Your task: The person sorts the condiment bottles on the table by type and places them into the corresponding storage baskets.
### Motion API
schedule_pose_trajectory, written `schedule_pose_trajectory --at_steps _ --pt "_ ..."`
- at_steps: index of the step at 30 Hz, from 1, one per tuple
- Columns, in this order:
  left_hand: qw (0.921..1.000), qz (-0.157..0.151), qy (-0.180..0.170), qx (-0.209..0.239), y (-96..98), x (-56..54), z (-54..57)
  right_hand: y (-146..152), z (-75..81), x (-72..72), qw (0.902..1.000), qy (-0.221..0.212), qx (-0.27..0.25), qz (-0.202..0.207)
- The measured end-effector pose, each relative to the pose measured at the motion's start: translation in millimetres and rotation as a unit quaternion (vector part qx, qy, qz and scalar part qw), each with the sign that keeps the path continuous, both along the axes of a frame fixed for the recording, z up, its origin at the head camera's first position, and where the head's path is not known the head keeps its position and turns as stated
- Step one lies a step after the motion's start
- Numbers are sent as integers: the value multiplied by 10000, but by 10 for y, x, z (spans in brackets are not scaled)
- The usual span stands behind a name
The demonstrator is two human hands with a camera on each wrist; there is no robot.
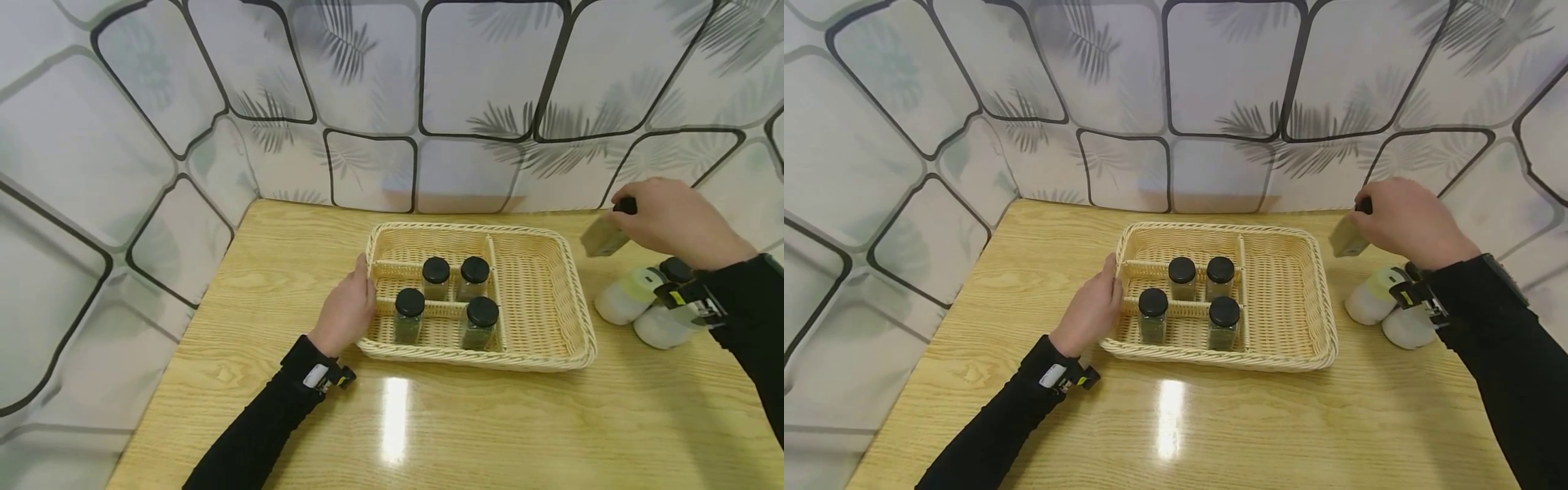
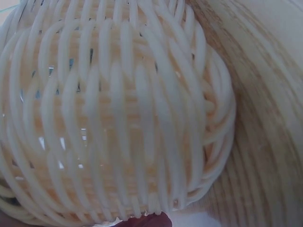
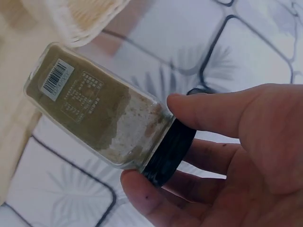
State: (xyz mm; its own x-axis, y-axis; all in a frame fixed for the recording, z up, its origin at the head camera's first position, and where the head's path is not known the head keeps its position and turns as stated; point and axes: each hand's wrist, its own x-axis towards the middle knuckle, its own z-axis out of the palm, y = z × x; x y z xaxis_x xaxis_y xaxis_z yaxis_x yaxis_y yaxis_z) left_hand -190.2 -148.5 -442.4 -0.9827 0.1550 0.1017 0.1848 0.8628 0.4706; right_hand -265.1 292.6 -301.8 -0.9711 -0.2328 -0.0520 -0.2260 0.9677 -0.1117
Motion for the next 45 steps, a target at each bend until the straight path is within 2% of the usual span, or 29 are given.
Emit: schedule_pose_trajectory --at_steps 12,24,33,45 --pt "9999 32 43 -101 6 2 8 -350 235 -2 9975 89 -8 707" --pt "9999 -44 83 -122 18 0 13 -681 327 8 9955 120 -57 942" --pt "9998 -76 113 -124 13 -4 -16 -938 361 51 9910 284 -173 1296" --pt "9998 17 85 -163 -1 5 -23 -1320 388 50 9855 310 -234 1650"
